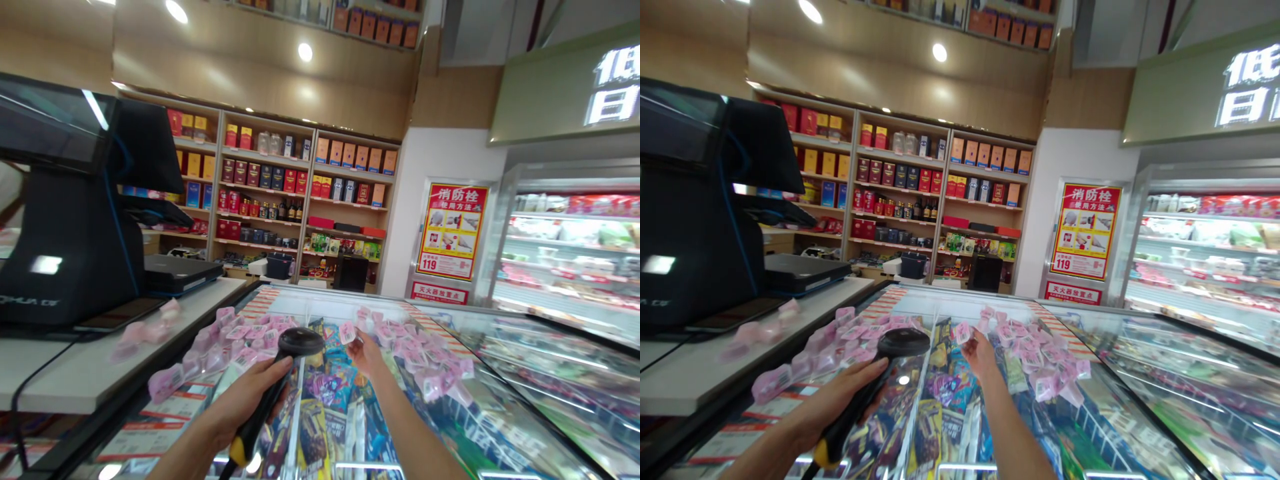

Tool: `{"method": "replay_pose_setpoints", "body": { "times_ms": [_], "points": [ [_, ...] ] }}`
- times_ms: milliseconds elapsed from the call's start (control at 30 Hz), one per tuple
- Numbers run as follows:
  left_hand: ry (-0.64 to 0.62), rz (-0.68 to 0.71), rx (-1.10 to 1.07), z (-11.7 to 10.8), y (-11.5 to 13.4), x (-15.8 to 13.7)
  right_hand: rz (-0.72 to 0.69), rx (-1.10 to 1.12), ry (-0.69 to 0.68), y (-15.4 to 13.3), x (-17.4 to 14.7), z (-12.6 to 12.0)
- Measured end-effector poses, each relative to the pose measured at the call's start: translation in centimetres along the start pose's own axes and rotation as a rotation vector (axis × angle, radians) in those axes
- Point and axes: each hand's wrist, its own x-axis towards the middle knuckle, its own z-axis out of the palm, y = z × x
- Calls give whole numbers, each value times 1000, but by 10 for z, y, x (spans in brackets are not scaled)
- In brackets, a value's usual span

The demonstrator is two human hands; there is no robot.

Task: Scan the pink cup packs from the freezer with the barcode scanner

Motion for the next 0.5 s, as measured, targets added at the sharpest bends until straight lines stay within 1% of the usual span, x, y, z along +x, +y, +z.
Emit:
{"method": "replay_pose_setpoints", "body": {
  "times_ms": [100,167,367,500],
  "points": [
    [-16,-1,-4,-1,0,1,44,45,15,2,2,1],
    [-36,8,-16,-1,1,2,50,70,13,3,3,1],
    [-61,20,-13,-1,3,5,24,99,10,3,3,0],
    [-39,5,0,-3,2,7,4,74,19,1,3,-1]
  ]
}}
